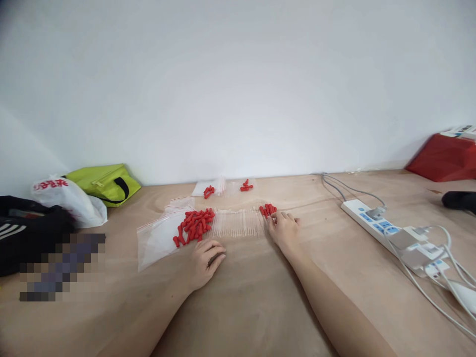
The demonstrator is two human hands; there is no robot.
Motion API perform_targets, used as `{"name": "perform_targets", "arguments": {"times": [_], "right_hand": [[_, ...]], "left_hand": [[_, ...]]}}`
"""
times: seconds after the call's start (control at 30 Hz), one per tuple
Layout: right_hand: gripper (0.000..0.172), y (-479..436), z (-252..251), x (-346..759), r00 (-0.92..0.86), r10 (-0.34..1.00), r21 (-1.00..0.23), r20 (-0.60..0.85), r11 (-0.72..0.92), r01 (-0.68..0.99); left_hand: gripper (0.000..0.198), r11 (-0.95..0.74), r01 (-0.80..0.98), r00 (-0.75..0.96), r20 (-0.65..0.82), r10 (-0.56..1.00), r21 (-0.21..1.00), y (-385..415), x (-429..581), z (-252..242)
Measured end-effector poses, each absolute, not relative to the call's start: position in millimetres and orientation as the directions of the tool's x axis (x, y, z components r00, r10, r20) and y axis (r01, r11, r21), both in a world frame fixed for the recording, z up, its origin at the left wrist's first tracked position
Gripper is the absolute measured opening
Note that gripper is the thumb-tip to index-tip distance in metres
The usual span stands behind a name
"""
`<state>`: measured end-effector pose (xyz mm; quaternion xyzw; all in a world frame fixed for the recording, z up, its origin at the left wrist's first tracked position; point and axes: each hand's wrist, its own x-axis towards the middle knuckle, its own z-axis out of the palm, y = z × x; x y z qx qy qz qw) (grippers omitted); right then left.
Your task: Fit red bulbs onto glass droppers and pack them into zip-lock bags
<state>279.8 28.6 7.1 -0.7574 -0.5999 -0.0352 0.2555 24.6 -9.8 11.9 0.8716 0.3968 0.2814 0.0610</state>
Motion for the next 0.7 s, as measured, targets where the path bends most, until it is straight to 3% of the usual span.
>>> {"name": "perform_targets", "arguments": {"times": [0.13,0.33,0.43,0.7], "right_hand": [[0.027,32.3,8.4,268.2,0.205,0.917,-0.295,0.341,-0.103,0.950],[0.028,37.3,17.7,250.9,0.230,0.955,-0.212,0.186,-0.190,0.959],[0.029,37.2,20.9,244.5,0.240,0.953,-0.173,0.187,-0.209,0.963],[0.030,31.3,14.2,243.2,0.225,0.937,-0.097,0.268,-0.206,0.974]], "left_hand": [[0.013,-0.686,0.653,0.530,0.453,0.717,0.323,-9.6,25.1,12.8],[0.013,-0.686,0.653,0.529,0.455,0.716,0.321,-10.9,25.9,14.7],[0.012,-0.671,0.676,0.511,0.464,0.724,0.303,-11.5,25.9,15.3],[0.011,-0.461,0.857,0.235,0.622,0.747,0.231,-6.4,16.2,15.6]]}}
